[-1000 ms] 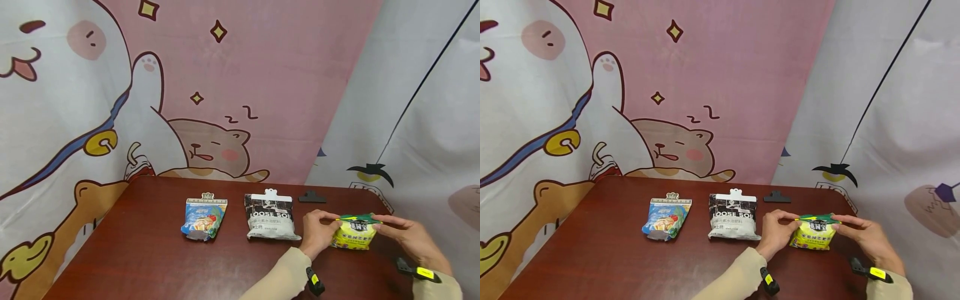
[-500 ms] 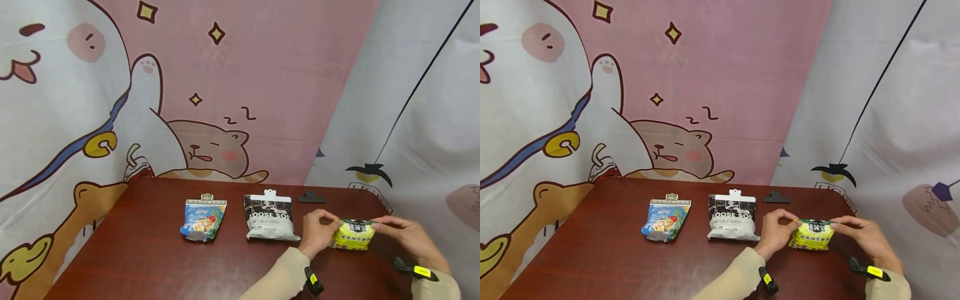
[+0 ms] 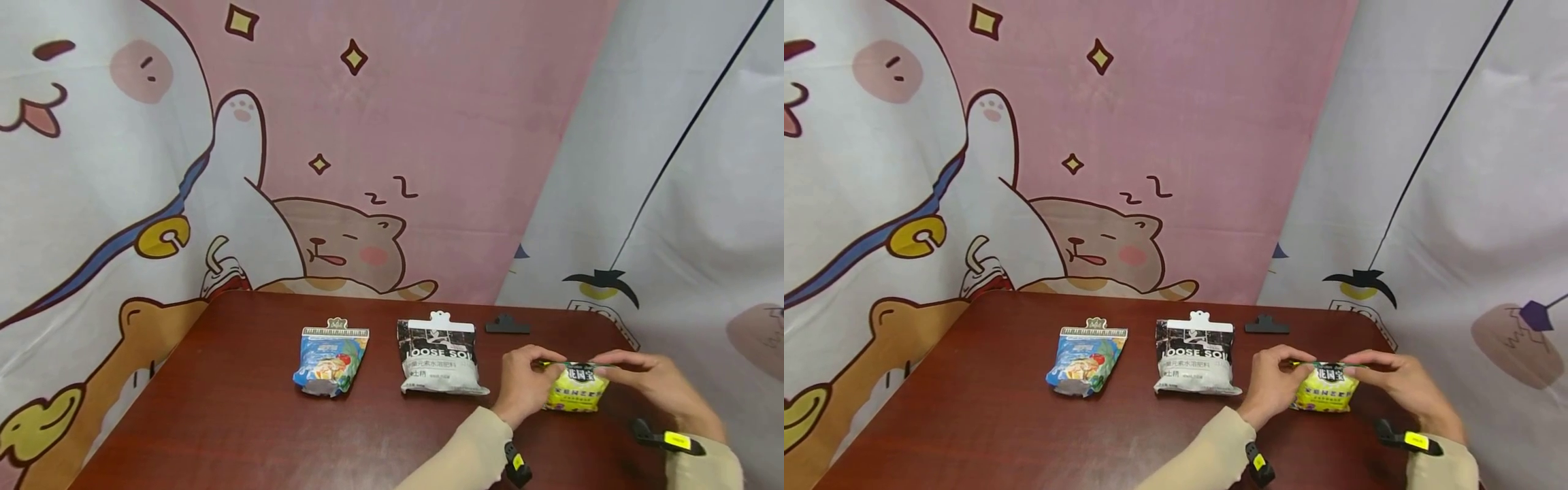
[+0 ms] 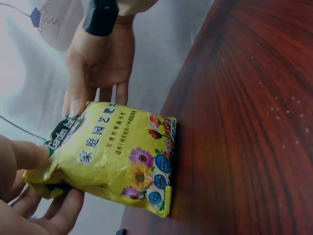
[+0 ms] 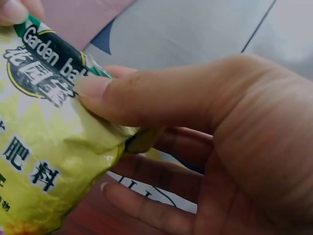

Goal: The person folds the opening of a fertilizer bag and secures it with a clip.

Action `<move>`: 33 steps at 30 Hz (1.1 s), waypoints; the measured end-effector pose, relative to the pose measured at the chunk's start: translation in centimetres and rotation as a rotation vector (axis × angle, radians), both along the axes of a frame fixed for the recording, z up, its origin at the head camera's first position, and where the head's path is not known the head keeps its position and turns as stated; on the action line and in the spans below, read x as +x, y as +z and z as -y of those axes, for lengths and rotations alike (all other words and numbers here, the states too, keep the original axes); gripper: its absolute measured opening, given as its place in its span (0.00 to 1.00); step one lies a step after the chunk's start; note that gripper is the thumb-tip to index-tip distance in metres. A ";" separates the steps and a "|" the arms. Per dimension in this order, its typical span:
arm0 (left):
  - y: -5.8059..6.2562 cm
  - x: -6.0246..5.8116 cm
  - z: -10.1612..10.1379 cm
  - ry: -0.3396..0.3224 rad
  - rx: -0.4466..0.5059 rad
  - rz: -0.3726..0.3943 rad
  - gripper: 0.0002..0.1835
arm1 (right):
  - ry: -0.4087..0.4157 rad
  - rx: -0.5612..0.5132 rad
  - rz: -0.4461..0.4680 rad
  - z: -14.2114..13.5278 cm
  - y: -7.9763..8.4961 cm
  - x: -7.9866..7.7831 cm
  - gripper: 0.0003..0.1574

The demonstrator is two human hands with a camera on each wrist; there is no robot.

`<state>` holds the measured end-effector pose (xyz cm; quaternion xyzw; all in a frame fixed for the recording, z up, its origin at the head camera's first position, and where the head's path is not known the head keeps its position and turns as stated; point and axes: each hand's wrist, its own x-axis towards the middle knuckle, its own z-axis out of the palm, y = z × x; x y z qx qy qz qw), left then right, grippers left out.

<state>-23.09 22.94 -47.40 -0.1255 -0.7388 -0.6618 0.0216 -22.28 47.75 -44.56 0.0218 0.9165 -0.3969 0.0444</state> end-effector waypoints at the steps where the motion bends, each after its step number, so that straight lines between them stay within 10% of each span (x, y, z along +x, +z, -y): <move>1: 0.0 0.0 -0.1 0.001 -0.013 -0.018 0.04 | 0.009 0.016 -0.007 0.1 0.1 0.0 0.29; 19: -0.9 0.3 -0.5 -0.003 -0.177 -0.287 0.05 | 0.124 0.082 -0.096 3.3 1.3 -0.6 0.16; 33: -0.8 0.1 -0.4 -0.027 -0.189 -0.270 0.05 | 0.087 0.098 -0.127 3.2 0.6 -0.7 0.18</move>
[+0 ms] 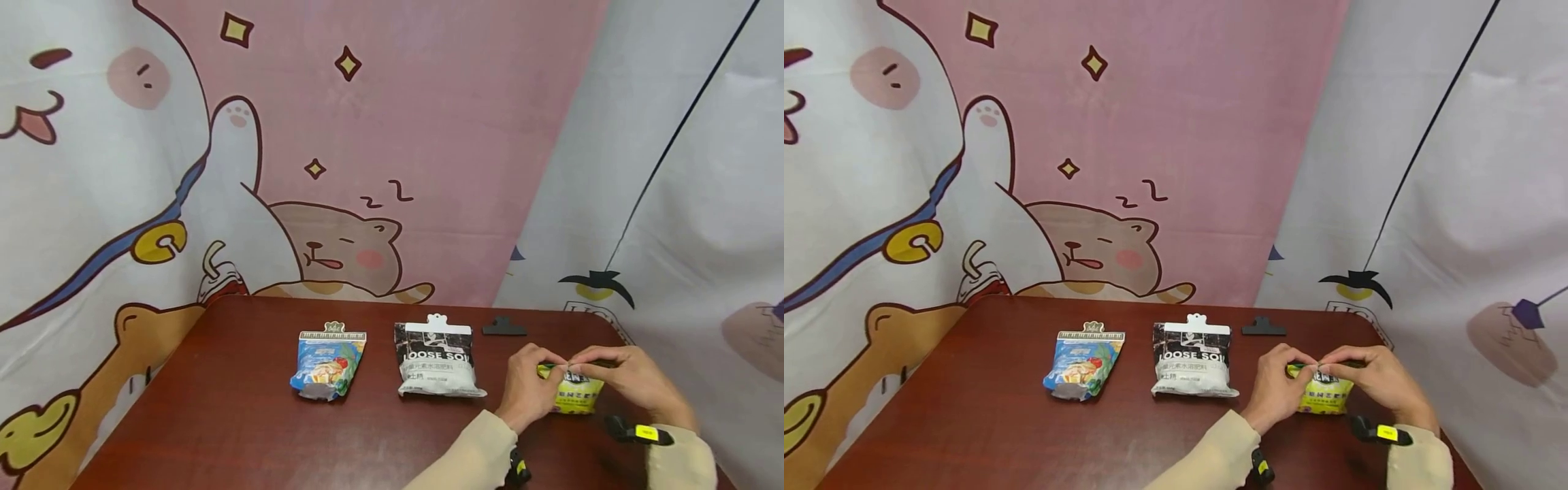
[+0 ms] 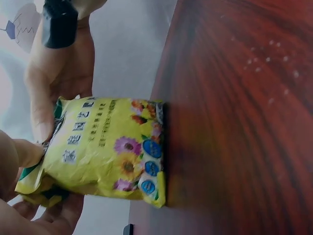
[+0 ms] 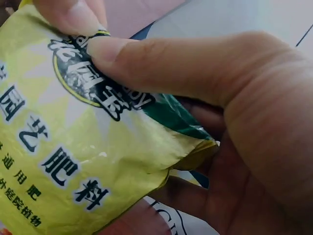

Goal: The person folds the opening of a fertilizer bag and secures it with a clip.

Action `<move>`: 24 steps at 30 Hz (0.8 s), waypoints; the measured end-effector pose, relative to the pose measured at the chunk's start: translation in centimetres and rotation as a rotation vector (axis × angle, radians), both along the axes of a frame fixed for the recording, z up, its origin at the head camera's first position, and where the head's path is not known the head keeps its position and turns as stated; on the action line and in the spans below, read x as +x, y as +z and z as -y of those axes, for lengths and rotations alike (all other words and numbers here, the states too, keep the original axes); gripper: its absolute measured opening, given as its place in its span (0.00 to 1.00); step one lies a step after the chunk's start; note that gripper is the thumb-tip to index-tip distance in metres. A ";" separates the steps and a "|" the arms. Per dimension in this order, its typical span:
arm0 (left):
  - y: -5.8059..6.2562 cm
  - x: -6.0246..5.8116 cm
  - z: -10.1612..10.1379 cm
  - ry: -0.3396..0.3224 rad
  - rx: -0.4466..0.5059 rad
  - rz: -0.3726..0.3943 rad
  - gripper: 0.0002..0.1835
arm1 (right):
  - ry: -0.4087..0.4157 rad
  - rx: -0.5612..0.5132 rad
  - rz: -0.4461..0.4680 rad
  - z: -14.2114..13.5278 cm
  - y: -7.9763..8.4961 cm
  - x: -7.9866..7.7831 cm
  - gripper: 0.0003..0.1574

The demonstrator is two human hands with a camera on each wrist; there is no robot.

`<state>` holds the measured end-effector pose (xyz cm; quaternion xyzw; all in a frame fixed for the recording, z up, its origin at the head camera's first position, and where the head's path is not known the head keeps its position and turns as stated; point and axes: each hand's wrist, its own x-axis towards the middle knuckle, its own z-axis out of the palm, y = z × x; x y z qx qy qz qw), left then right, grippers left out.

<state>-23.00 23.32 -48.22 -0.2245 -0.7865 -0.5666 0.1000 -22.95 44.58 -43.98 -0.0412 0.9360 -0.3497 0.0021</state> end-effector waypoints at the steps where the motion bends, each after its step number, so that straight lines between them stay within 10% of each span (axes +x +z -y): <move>1: 0.0 0.0 0.0 0.004 0.003 0.016 0.04 | -0.003 0.005 -0.002 0.0 -0.1 0.0 0.18; 24: 0.1 -0.8 0.3 0.015 0.039 -0.017 0.03 | -0.042 0.014 -0.041 -1.0 0.5 0.5 0.18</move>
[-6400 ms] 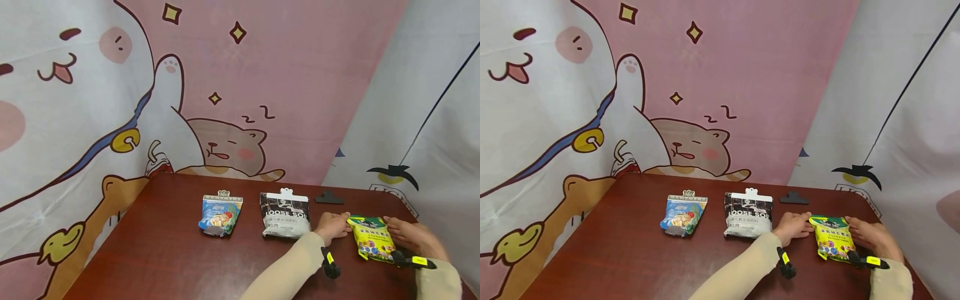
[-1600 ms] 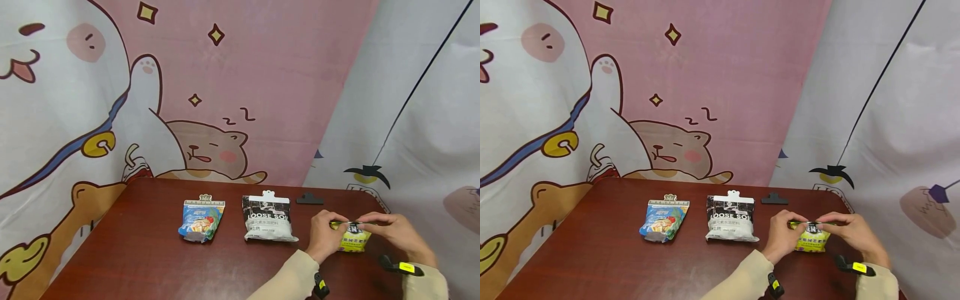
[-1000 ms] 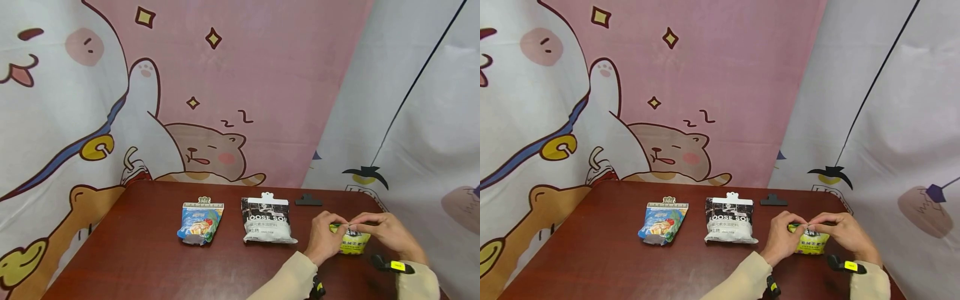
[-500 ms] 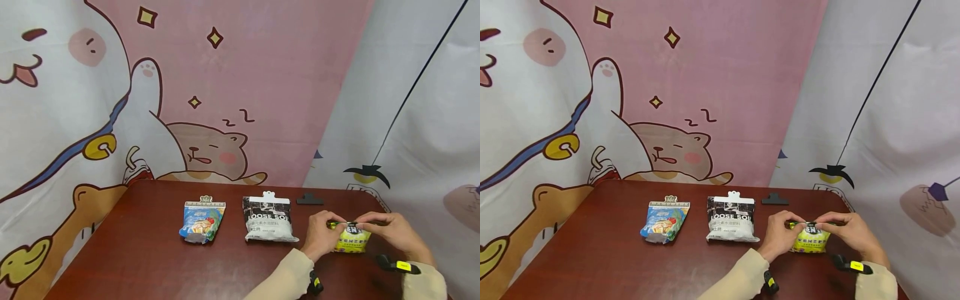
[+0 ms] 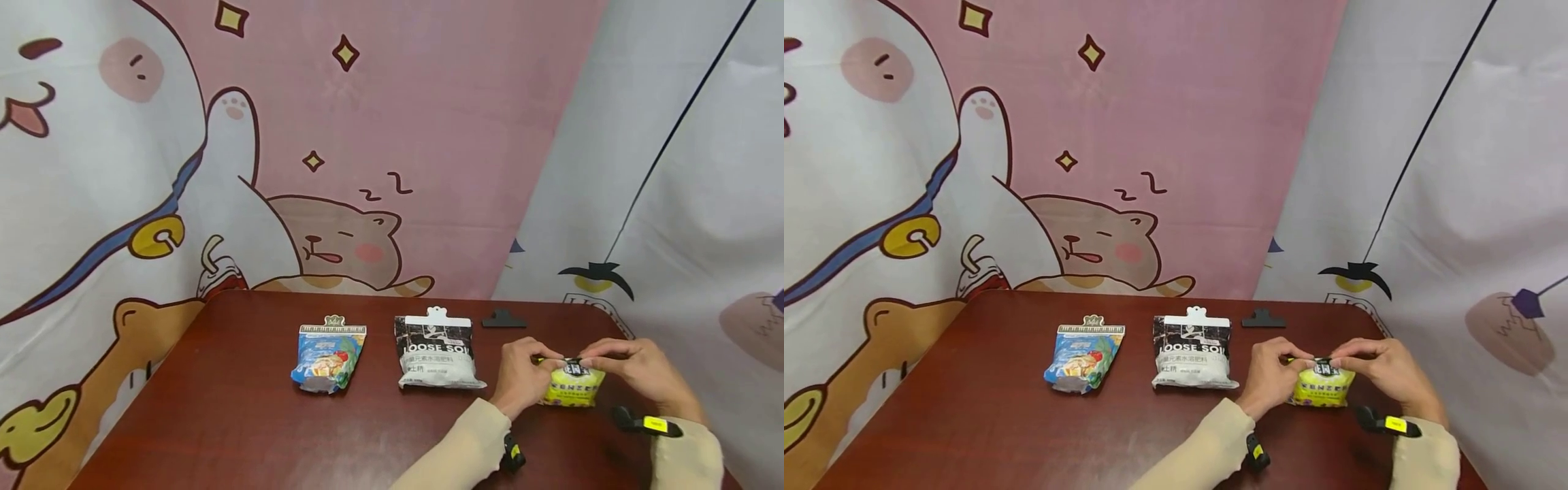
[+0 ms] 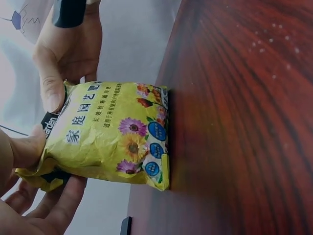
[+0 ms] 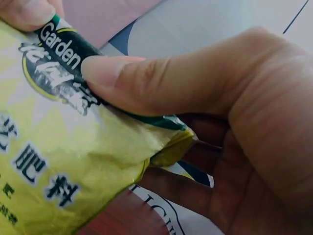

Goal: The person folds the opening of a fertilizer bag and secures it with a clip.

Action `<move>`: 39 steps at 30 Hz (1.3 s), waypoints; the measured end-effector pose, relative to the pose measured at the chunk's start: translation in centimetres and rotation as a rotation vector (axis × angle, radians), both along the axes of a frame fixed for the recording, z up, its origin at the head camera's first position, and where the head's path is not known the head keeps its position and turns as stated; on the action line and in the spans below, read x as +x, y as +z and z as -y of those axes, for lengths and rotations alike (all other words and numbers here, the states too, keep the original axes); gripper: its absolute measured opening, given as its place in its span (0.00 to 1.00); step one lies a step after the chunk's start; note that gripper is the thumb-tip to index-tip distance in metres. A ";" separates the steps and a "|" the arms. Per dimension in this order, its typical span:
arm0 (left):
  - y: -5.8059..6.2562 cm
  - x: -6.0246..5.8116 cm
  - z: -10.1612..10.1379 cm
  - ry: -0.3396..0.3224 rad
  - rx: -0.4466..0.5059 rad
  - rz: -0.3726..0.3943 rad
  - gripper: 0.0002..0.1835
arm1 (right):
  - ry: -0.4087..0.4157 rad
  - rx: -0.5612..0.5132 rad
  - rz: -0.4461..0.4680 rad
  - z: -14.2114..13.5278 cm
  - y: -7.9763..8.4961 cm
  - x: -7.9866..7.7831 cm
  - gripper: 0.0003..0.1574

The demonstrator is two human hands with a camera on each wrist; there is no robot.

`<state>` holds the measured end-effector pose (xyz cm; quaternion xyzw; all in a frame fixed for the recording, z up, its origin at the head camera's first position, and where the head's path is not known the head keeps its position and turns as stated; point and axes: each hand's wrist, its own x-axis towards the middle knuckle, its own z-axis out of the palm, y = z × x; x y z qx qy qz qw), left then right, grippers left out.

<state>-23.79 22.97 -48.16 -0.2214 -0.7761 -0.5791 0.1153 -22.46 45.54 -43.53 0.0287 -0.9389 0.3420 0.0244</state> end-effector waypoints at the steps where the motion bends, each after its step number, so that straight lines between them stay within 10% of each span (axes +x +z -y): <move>1: 0.0 -0.1 0.0 0.001 -0.005 0.006 0.03 | -0.004 -0.001 0.009 0.0 0.0 0.0 0.19; 12: -0.2 -0.1 0.3 -0.049 0.053 0.162 0.02 | -0.040 -0.006 0.062 -1.1 -0.8 0.8 0.25; 25: 0.0 -0.7 0.5 0.002 0.043 0.106 0.02 | -0.052 0.031 -0.081 -1.6 -1.1 0.4 0.14; 39: -0.5 -1.5 1.7 -0.068 0.121 0.250 0.02 | -0.140 -0.049 0.068 -2.6 -1.5 0.5 0.31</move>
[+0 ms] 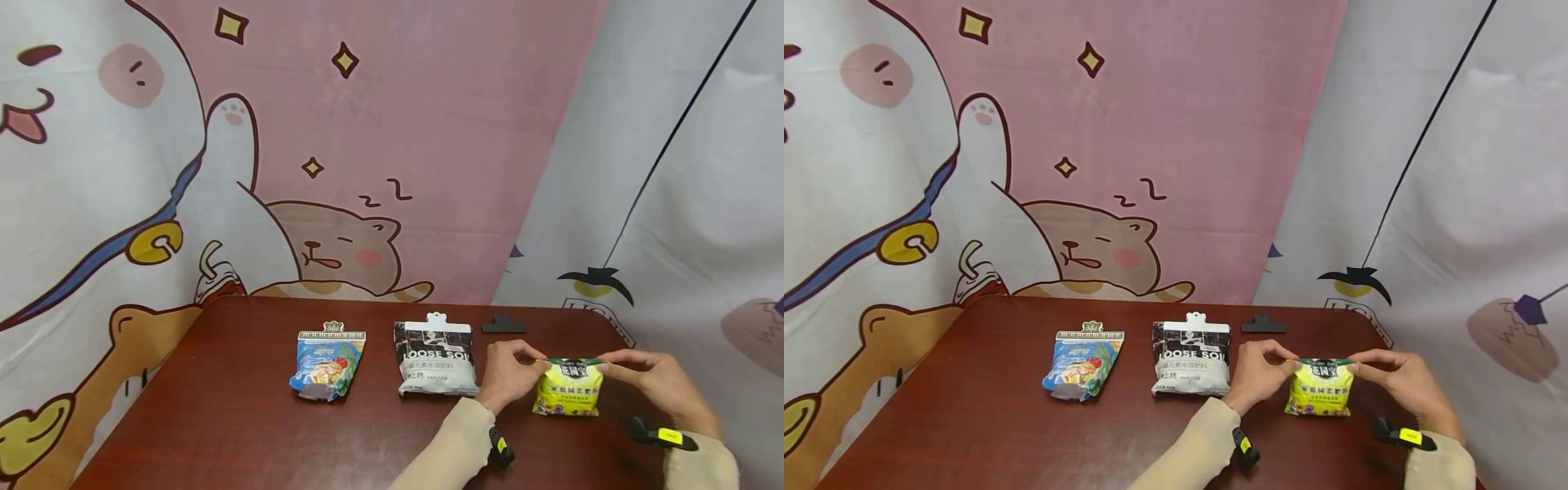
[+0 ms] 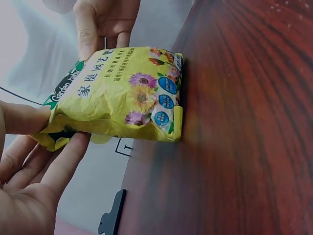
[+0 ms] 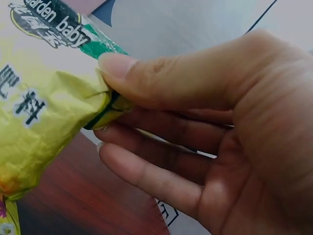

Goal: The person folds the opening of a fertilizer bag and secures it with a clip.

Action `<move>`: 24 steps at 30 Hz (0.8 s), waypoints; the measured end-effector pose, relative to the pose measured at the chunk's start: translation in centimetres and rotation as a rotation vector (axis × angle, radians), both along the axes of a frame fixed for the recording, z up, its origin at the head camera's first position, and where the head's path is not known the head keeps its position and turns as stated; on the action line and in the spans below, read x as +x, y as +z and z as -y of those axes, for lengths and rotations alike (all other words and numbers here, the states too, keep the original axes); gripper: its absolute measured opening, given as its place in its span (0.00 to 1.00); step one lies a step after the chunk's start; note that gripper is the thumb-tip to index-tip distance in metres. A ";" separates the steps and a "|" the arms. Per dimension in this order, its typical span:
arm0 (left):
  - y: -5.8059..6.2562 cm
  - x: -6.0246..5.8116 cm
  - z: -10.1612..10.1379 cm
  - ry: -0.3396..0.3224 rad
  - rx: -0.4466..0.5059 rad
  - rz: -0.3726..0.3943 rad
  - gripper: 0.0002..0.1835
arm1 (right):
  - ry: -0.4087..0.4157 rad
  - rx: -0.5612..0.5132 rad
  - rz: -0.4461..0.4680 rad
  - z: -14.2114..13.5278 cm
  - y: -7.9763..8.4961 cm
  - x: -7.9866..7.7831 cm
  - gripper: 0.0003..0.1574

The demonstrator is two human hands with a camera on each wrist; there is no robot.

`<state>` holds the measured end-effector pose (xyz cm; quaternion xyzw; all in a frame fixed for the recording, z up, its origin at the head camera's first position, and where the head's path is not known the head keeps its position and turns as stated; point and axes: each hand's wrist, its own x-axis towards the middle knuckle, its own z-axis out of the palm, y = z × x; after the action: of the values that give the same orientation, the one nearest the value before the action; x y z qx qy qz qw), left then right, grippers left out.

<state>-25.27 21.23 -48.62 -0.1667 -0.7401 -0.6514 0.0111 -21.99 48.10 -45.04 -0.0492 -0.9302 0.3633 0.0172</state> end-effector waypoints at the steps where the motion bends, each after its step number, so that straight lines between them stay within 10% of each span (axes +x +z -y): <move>1: 0.0 0.0 0.1 0.001 0.002 -0.001 0.02 | -0.003 -0.002 0.003 0.0 0.0 0.0 0.31; 12: 0.6 0.2 0.2 0.034 -0.058 -0.002 0.04 | -0.029 0.009 -0.114 0.3 -0.9 0.1 0.22; 24: 2.9 -1.1 2.7 -0.176 -0.224 -0.023 0.05 | 0.023 -0.109 -0.072 0.0 -1.5 -0.4 0.24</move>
<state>-26.35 18.53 -45.72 -0.2387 -0.7906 -0.5611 -0.0562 -22.40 48.10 -46.51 -0.0264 -0.9082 0.4153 0.0440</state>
